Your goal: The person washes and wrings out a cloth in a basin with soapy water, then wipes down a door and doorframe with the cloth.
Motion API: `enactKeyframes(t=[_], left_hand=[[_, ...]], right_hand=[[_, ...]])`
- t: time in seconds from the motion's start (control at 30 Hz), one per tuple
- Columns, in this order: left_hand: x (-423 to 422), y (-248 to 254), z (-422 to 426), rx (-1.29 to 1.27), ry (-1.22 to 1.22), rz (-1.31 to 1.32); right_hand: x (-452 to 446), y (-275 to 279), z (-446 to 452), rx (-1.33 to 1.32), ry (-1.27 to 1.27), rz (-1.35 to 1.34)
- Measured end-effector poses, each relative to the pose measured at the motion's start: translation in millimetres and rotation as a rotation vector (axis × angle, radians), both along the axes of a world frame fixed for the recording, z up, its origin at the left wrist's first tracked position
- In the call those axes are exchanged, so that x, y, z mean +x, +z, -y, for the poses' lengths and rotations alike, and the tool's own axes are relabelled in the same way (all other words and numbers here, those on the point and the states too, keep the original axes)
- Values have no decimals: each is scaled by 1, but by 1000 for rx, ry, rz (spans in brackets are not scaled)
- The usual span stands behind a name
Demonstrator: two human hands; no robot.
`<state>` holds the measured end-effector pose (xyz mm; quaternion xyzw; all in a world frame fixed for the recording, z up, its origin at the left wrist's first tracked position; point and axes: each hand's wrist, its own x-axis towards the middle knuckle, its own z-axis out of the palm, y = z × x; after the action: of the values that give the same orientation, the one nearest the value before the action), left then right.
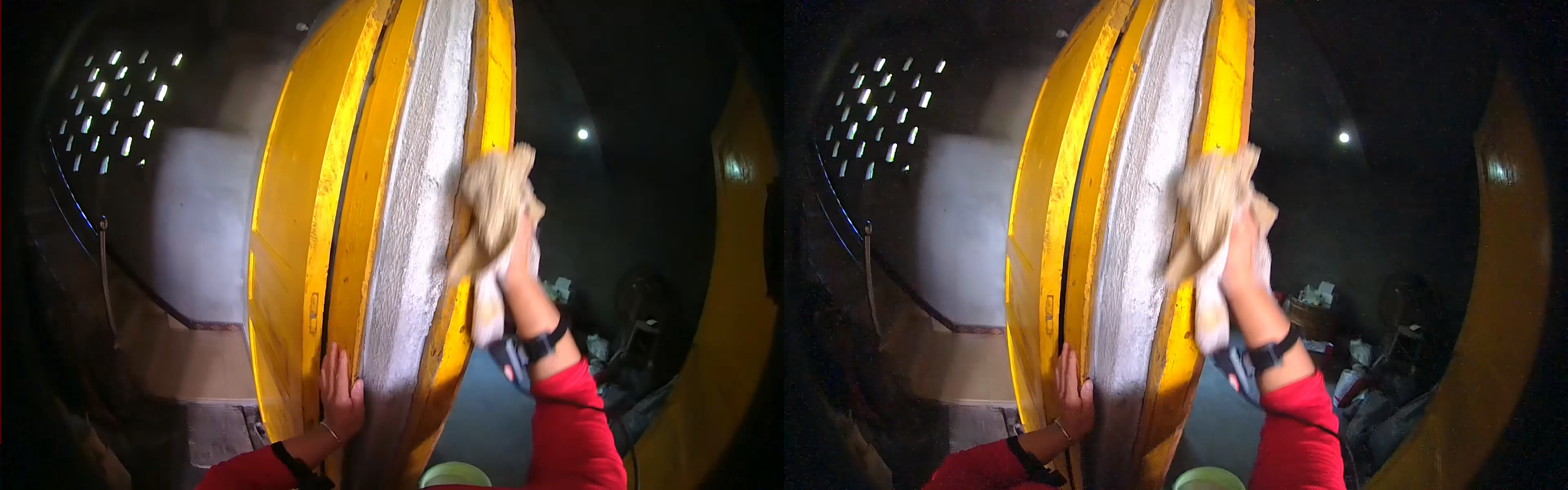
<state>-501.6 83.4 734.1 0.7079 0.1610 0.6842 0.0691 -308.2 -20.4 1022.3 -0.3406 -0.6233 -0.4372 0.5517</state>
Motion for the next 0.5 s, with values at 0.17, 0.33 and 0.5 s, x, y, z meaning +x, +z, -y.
enactKeyframes(t=[0.17, 0.33, 0.5], left_hand=[[-3, -1, -1, -46, -18, -84], [-5, -2, -2, -18, -2, -90], [-4, 1, 1, -24, -12, -68]], right_hand=[[17, 183, -13, 318, -364, 162], [14, 235, -18, 356, -488, 123], [32, 89, -23, 148, -164, 19]])
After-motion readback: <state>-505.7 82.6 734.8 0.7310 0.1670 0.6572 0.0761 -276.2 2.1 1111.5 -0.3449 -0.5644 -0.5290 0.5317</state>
